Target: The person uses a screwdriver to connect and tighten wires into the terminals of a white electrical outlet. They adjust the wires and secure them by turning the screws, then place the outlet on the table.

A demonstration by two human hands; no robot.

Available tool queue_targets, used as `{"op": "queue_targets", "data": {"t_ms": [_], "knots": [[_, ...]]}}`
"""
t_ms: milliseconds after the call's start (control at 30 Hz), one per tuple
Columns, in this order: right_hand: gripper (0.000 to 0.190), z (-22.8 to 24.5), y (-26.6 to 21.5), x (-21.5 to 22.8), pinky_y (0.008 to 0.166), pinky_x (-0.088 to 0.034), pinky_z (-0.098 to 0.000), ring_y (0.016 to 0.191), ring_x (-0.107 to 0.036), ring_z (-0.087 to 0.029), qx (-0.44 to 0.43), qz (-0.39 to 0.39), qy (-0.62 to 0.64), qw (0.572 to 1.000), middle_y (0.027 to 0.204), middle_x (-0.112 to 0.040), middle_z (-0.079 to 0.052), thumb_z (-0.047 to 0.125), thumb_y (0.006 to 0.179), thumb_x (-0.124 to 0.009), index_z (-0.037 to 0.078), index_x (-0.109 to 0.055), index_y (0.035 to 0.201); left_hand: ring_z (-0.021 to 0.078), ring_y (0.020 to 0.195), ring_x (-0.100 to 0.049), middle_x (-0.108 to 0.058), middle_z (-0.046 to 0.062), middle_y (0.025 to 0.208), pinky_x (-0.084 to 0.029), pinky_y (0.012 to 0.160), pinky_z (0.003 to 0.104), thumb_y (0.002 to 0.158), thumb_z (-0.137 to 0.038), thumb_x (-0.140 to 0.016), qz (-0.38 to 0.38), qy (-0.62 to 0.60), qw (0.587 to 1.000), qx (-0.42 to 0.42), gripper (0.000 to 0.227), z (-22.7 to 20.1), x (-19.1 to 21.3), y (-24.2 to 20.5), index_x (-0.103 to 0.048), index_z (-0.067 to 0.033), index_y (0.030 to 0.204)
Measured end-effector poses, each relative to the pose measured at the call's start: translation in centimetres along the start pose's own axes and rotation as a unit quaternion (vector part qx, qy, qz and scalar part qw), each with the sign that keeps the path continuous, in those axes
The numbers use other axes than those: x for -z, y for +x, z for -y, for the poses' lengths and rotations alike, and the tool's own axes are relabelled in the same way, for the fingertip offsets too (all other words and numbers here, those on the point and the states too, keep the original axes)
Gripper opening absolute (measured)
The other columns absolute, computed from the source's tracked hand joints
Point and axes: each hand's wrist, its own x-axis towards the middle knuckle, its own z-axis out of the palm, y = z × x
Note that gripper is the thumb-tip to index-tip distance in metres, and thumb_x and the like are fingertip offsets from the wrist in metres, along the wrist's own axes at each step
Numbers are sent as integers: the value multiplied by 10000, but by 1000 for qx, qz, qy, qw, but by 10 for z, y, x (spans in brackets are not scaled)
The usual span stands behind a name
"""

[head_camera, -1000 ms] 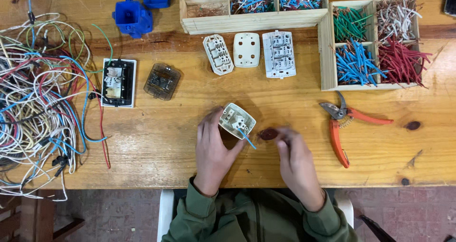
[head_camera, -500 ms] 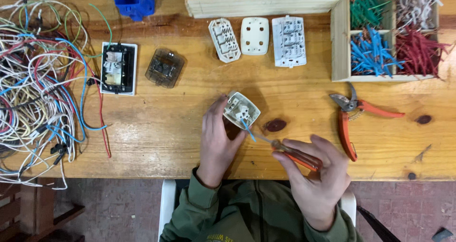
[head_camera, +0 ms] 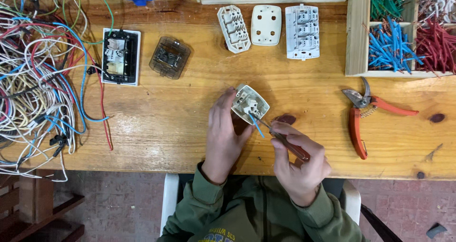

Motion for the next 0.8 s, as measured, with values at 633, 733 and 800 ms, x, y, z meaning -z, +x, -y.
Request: {"op": "queue_targets", "data": {"t_ms": [633, 733, 800], "knots": [[236, -4, 3, 1, 837, -663, -374, 935, -779, -365, 32, 19, -33, 999, 1020, -716, -285, -30, 963, -658, -53, -434, 1032, 404, 1430, -488, -478, 221, 1524, -400, 1216, 491, 895, -121, -831, 1, 1, 1000, -14, 772, 1, 1, 2, -361, 28, 1489], [254, -5, 3, 3, 839, -643, -351, 955, -787, -331, 28, 34, -45, 998, 1040, -729, -258, 3, 970, -672, -32, -444, 1075, 398, 1432, -493, -479, 212, 1536, -391, 1225, 476, 856, -105, -850, -1, 7, 1000, -15, 804, 2, 0, 1, -377, 34, 1491], [237, -5, 5, 1, 803, -669, -360, 925, -781, -368, 42, 23, -26, 998, 1007, -716, -285, -47, 955, -665, -58, -440, 1030, 388, 1454, -467, -456, 221, 1555, -384, 1235, 486, 897, -136, -831, 3, 3, 1000, 2, 802, 0, 0, 1, -344, 20, 1514]]}}
